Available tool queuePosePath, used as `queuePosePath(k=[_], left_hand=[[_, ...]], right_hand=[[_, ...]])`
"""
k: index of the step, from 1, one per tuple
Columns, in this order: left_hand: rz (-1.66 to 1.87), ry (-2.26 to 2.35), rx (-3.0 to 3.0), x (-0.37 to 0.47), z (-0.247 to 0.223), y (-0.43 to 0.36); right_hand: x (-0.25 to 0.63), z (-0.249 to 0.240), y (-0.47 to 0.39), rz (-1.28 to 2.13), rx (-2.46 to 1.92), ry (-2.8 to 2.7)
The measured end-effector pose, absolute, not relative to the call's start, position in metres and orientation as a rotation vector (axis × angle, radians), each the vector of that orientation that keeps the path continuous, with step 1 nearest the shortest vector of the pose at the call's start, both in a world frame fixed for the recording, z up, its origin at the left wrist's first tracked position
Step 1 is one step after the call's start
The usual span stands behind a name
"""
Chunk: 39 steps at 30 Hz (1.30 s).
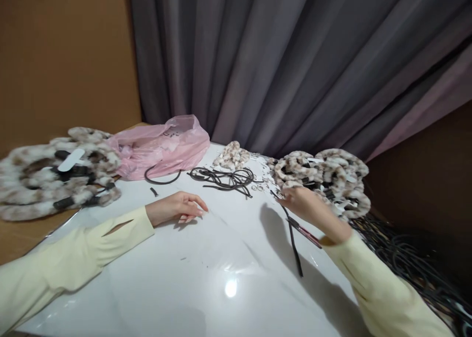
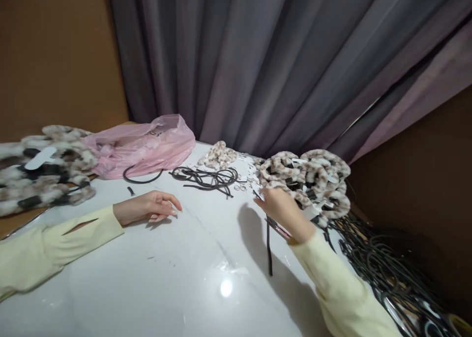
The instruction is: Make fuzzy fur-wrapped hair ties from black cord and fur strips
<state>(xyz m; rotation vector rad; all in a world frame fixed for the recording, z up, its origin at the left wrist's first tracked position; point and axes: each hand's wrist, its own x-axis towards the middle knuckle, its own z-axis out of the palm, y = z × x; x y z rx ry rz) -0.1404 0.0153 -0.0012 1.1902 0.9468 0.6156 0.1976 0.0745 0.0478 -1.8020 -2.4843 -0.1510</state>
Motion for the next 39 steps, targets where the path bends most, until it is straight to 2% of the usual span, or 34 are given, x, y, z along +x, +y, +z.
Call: queuePosePath(k=[5, 9, 16, 21, 26, 30, 34, 39], left_hand=[[0.605, 0.925, 1.214, -0.141, -0.005, 0.016], [0.598, 0.916, 1.184, -0.141, -0.006, 0.017], [0.596, 0.899, 1.09, -0.141, -0.004, 0.018], [0.607, 0.874, 1.053, -0.144, -0.005, 0.019], [0.628, 0.841, 1.023, -0.145, -0.009, 0.021], [0.712, 0.827, 0.92, -0.145, -0.009, 0.022], [0.782, 0.766, 0.709, -0.143, -0.007, 0.025], [0.836, 0.731, 0.658, -0.142, -0.009, 0.029]], right_hand=[[0.098, 0.058, 0.162, -0.467, -1.353, -2.78], [0.069, 0.05, 0.224, -0.578, -1.122, -2.986], [0.071, 0.033, 0.263, -0.615, -1.149, -3.107], [0.074, 0.06, 0.267, -0.571, -1.283, -2.98], [0.073, 0.102, 0.248, -0.496, -1.327, -2.83], [0.067, 0.117, 0.198, -0.481, -1.268, -2.752], [0.058, 0.094, 0.12, -0.505, -1.132, -2.747], [0.057, 0.042, 0.037, -0.608, -0.477, -2.878]])
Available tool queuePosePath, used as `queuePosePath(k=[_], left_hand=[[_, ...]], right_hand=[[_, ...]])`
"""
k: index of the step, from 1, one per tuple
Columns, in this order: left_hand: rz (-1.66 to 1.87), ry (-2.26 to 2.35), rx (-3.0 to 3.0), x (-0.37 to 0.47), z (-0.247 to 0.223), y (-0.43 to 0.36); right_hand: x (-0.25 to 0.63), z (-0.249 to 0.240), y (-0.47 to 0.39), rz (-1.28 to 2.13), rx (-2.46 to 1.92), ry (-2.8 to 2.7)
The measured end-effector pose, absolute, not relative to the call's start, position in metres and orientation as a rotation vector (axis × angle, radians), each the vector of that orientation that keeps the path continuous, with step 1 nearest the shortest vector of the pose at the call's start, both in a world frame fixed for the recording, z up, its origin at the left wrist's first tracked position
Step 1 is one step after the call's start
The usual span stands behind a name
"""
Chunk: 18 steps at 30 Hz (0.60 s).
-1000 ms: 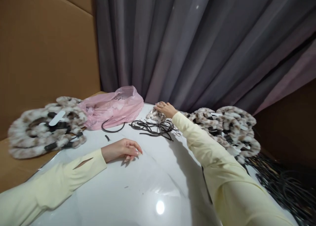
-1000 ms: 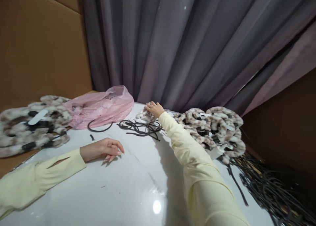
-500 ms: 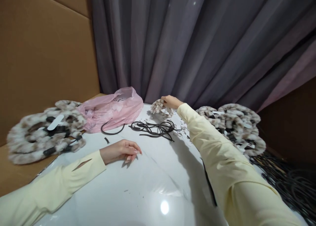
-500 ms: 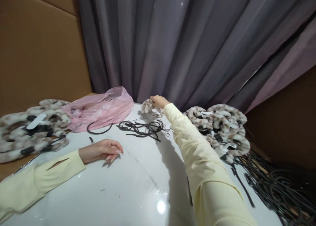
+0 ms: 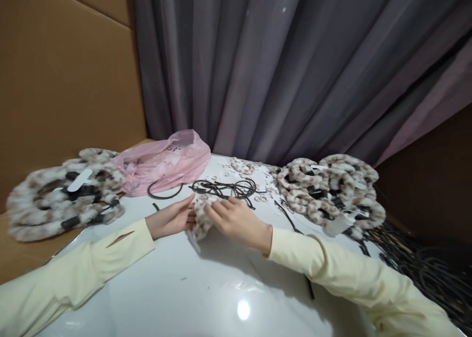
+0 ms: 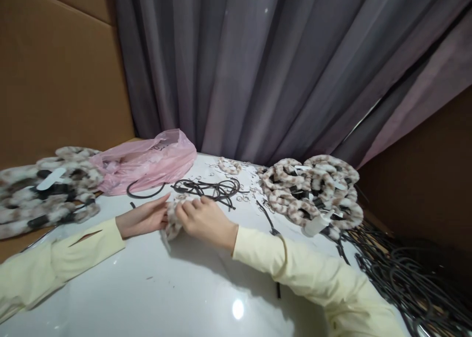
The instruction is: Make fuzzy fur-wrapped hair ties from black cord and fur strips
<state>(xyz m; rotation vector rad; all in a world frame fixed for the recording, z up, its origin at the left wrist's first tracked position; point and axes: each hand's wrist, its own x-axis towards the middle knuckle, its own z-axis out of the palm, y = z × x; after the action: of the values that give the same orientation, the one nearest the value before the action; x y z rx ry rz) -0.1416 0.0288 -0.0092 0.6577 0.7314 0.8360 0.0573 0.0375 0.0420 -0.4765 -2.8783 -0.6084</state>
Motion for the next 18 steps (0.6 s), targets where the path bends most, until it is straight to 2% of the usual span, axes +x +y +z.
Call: queuePosePath(k=[2, 4, 7, 10, 14, 18], left_hand=[[0.866, 0.739, 0.713, -0.14, -0.008, 0.027], [0.892, 0.759, 0.753, -0.138, -0.006, 0.023], [0.928, 0.864, 0.785, -0.132, -0.003, 0.018], [0.965, 1.034, 0.895, -0.127, -0.002, 0.019], [0.912, 1.338, 1.366, -0.127, 0.005, 0.022], [0.961, 1.505, 2.073, -0.129, 0.021, 0.0]], right_hand=[[0.061, 0.035, 0.028, -0.459, -0.404, -2.91], [0.065, 0.039, 0.038, -0.164, -0.431, -2.973], [0.07, 0.053, 0.087, 0.113, -0.763, -2.923], [0.073, 0.056, 0.154, -0.066, -1.332, -2.695], [0.07, 0.033, 0.218, -0.091, -1.558, -2.683], [0.069, 0.017, 0.241, -0.141, -1.617, -2.656]])
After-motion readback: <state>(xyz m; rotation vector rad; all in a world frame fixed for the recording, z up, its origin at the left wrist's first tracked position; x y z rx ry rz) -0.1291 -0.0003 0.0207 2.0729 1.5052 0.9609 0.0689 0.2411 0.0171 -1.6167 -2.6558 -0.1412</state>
